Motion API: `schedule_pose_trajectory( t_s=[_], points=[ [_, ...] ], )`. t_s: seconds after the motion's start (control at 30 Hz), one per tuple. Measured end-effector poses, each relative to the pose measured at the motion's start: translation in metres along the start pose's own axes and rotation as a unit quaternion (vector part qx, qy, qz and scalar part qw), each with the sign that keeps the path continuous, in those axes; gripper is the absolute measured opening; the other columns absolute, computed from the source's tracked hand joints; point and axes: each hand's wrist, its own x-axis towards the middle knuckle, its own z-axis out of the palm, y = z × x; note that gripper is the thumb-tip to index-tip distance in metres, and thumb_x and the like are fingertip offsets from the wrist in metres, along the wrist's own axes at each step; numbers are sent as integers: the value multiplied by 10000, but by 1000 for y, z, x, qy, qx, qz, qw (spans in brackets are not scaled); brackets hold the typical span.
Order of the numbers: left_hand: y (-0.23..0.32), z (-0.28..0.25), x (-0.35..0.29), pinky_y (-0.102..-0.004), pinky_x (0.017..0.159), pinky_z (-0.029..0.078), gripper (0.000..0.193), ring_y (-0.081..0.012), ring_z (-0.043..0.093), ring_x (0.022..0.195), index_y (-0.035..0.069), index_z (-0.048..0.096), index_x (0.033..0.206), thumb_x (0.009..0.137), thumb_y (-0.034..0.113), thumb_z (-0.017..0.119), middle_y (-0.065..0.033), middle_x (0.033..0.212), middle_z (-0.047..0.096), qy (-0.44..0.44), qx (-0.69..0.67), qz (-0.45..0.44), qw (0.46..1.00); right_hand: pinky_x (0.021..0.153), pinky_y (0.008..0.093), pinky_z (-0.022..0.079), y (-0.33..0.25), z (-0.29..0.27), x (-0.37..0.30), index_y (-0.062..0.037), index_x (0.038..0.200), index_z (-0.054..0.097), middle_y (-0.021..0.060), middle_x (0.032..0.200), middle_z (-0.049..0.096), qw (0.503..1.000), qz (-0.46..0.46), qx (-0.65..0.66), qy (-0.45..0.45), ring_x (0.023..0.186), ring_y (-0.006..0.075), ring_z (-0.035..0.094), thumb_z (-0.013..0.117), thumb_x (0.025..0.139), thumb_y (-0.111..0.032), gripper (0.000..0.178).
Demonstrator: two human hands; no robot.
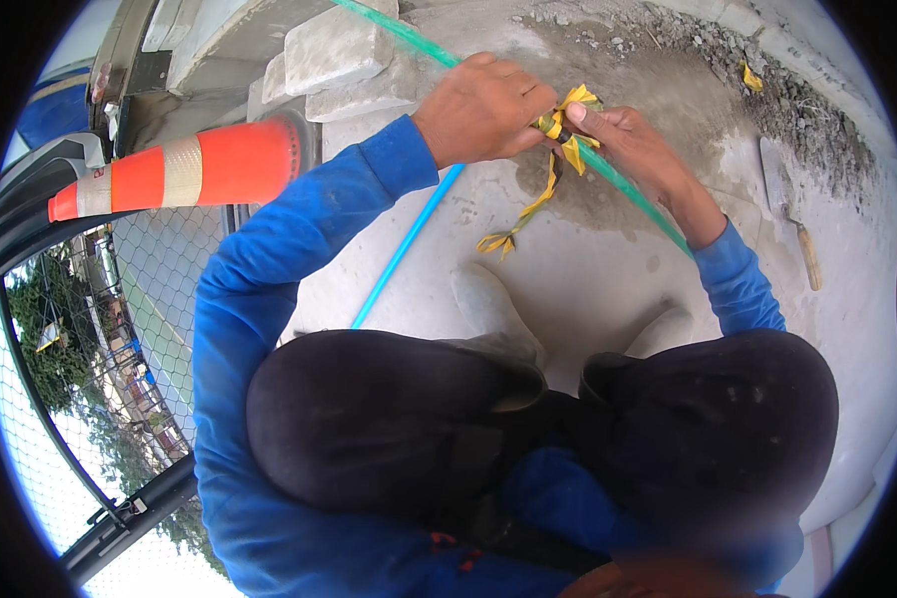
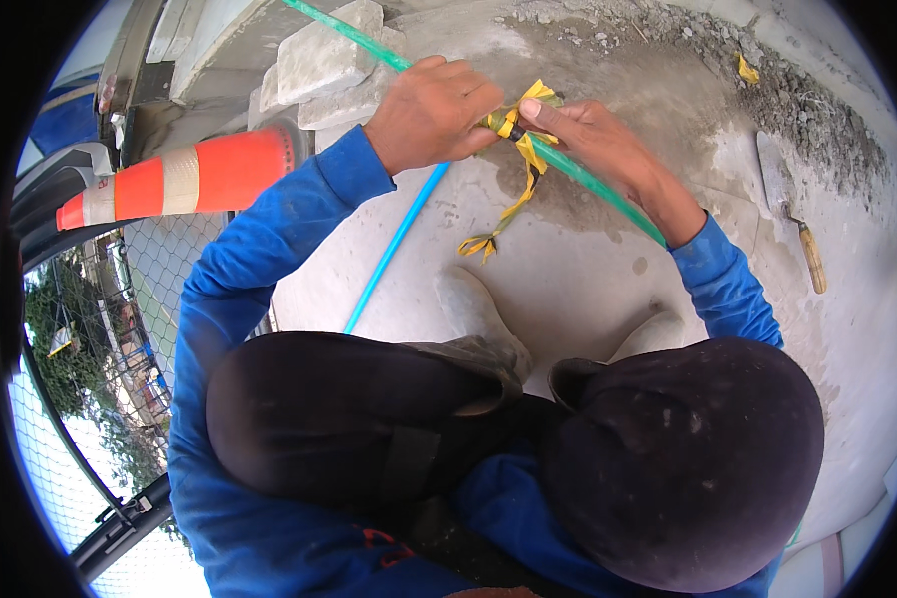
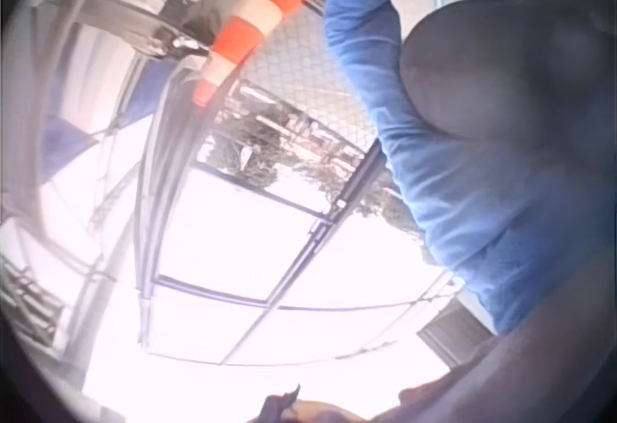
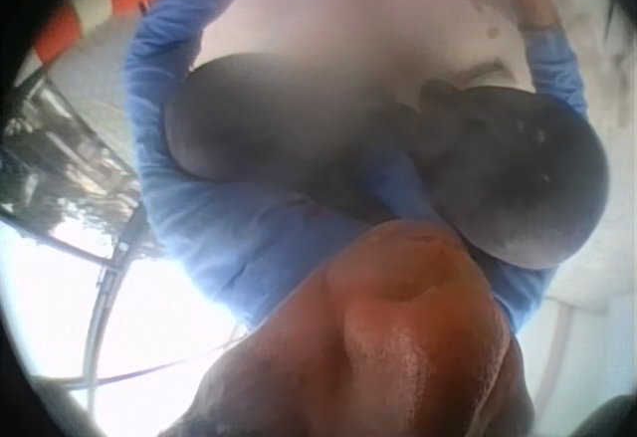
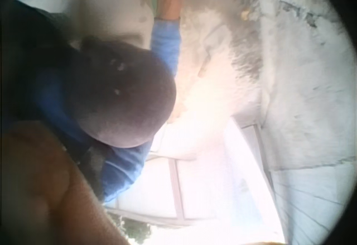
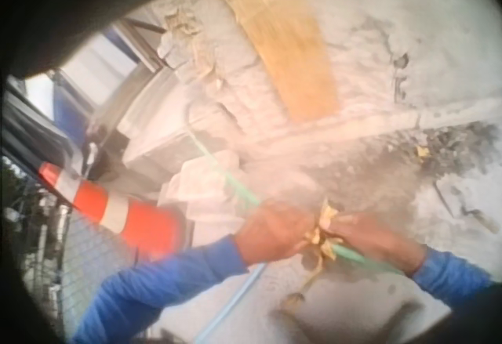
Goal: The person secures a green hose to a blue pipe using yellow tape, then uses a trowel to scrape and smooth the concrete floor around the connection point.
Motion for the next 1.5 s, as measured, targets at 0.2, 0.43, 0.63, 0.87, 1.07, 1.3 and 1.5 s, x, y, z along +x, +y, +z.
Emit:
schedule_pose_trajectory(
  t_s=[0.2, 0.43, 0.63, 0.87, 1.07, 1.3, 1.5],
  points=[
    [22, -12, -20, -440, 1089, 506, 370, -263, 714, 1107, 110, 730, 1184, 868, 241, 869, -58, 1113, 750, 27, 63, -95, 993, 729, 327, 645, -10, 22, 10, 61, 1226, 739, 129, 1153, 798, 985, 50, 163, 2, 862, 212, 781, 775, 1080, -272, 366],
    [93, 18, -60, -395, 973, 602, 377, -240, 746, 1135, 56, 699, 1387, 1071, 257, 745, -107, 1220, 771, 192, -354, -467, 788, 883, 357, 647, -6, 41, 7, 53, 1241, 746, 95, 1231, 803, 966, 7, 231, 118, 1017, 219, 781, 780, 1064, -158, 278],
    [97, 62, -27, -345, 948, 625, 372, -171, 730, 1135, -9, 663, 1391, 1161, 283, 639, -85, 1193, 748, 242, -689, -461, 504, 976, 336, 596, 4, 47, 2, 31, 1269, 764, 116, 1212, 804, 972, 45, 195, 121, 1055, 194, 761, 788, 1054, -143, 278],
    [106, 82, -40, -373, 941, 639, 343, -263, 765, 1126, -13, 580, 1436, 1184, 219, 577, -142, 1180, 742, 279, -749, -406, 443, 992, 334, 602, -37, 20, 8, 14, 1270, 763, 114, 1189, 805, 987, 133, 75, 58, 1090, 194, 765, 762, 1077, -192, 283],
    [103, 66, -38, -356, 872, 628, 306, -272, 797, 1034, -1, 579, 1415, 1179, 193, 581, -137, 1091, 762, 279, -762, -397, 427, 1075, 425, 598, -111, 2, 32, 27, 1263, 695, 131, 1233, 786, 985, 143, 84, -47, 1123, 245, 770, 645, 1101, -170, 260],
    [123, 82, -25, -315, 835, 570, 261, -152, 738, 924, -18, 576, 1354, 1179, 175, 572, -74, 978, 730, 339, -633, -421, 554, 1055, 415, 573, -193, 54, 62, 31, 1222, 670, 158, 1144, 779, 985, 72, 52, -145, 1065, 262, 756, 535, 1095, -148, 257],
    [132, 76, -24, -352, 747, 584, 241, -161, 715, 814, -49, 569, 1209, 1199, 185, 513, -96, 934, 712, 307, -517, -456, 656, 980, 385, 595, -178, 183, 65, 27, 1220, 677, 135, 1038, 795, 930, -74, -217, -287, 998, 204, 763, 559, 1135, -241, 305]
  ],
)
